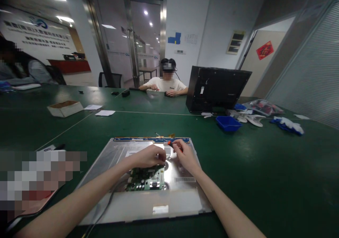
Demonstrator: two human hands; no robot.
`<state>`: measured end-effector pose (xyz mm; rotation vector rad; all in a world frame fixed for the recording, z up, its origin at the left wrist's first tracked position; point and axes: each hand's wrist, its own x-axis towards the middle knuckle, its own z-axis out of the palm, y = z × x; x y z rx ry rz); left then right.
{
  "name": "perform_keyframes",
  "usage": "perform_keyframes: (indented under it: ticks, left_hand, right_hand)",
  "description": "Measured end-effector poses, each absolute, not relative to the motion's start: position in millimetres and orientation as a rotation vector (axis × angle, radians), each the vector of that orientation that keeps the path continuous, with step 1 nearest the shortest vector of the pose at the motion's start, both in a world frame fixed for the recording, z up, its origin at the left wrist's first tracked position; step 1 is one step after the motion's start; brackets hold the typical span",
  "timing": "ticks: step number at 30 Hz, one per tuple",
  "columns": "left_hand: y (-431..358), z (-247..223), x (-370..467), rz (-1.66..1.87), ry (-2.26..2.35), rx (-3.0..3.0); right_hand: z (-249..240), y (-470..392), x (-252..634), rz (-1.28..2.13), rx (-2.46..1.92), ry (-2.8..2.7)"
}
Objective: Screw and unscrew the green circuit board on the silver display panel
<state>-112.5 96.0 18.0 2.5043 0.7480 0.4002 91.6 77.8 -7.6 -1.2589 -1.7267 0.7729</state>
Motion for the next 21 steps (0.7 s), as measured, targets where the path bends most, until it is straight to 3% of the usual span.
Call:
perform_keyframes:
  ticks: [21]
  left_hand:
    - [100.6,6.5,-115.7,0.44,0.641,2.358]
  right_hand:
    - [-7.3,74.2,91.8,0.818,-1.245,-1.747]
